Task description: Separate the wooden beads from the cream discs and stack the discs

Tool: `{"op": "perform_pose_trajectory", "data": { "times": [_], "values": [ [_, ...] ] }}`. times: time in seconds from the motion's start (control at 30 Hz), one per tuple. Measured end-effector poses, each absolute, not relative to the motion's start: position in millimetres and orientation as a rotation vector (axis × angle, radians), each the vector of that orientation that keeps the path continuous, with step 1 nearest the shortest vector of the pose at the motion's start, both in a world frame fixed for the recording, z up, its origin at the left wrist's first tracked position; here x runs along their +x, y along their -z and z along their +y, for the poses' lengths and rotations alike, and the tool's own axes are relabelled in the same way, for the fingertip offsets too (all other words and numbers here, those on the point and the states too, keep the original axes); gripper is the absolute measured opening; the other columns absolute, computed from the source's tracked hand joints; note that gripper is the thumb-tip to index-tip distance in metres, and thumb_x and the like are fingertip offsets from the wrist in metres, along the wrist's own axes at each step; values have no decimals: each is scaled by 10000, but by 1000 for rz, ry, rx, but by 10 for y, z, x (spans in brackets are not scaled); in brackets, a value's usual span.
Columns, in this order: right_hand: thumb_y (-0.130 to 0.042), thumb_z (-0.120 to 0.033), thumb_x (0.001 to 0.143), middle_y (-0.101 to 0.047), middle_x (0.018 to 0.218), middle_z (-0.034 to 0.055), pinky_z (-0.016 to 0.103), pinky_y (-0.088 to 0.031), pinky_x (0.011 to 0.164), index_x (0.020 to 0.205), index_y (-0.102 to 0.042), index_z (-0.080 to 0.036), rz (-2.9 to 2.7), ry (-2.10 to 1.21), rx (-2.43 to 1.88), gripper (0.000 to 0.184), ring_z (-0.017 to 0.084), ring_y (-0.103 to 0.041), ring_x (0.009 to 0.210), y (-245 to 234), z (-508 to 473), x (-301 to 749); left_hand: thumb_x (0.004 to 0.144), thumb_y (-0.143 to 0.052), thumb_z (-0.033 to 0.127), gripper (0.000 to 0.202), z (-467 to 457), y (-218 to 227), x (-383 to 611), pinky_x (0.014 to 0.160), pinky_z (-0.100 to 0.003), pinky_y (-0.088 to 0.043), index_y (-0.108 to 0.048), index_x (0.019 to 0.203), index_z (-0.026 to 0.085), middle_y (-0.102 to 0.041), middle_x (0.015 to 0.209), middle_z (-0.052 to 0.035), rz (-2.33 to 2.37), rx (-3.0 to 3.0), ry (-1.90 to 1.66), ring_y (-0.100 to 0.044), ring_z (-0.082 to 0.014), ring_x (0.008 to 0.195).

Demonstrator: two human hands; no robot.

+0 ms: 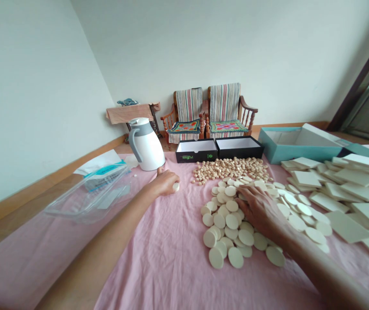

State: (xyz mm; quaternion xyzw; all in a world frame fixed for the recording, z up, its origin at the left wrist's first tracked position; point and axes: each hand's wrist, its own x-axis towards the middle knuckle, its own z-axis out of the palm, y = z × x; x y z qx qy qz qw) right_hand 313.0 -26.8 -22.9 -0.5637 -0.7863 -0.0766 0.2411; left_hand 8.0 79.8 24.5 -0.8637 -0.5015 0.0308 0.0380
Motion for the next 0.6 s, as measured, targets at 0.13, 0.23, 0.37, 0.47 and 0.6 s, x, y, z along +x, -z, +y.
{"op": "perform_pose_trajectory", "data": {
  "times": [0.13,0.23,0.37,0.47,0.6],
  "values": [
    [-407,-321,896,-619,1118,112,387,-423,844,1114,-559,-167,-2156,208,-1542,307,243,-546,1012,240,-258,3138,628,-564,153,135,841,-187,94,882,-462,-271,-658,711,203,-701,810,-63,-1512,-2675,-96,-586,-269,893],
    [-415,-321,891,-628,1101,112,390,-422,840,1102,-565,-169,-2152,216,-1532,300,245,-546,1008,244,-254,3142,625,-573,145,144,859,-165,115,895,-445,-291,-669,709,209,-699,807,-56,-1497,-2682,-114,-591,-254,878],
    [-416,-311,889,-626,1109,113,387,-427,827,1110,-566,-170,-2156,212,-1538,302,245,-547,1004,239,-259,3138,617,-595,150,118,820,-210,145,897,-441,-315,-664,696,202,-697,787,-47,-1503,-2661,-162,-592,-248,857],
    [-415,-316,889,-625,1119,111,391,-431,822,1108,-570,-171,-2148,212,-1553,305,248,-551,1005,233,-264,3129,595,-636,152,102,759,-268,177,908,-452,-326,-657,688,188,-692,791,-58,-1509,-2659,-165,-590,-266,872],
    [-424,-325,885,-627,1126,117,395,-435,820,1103,-579,-176,-2122,226,-1543,307,252,-559,1011,223,-268,3123,655,-657,203,232,656,-298,361,938,-430,-344,-668,887,203,-675,974,-76,-1407,-2805,150,-567,-277,1001]
  ]
}}
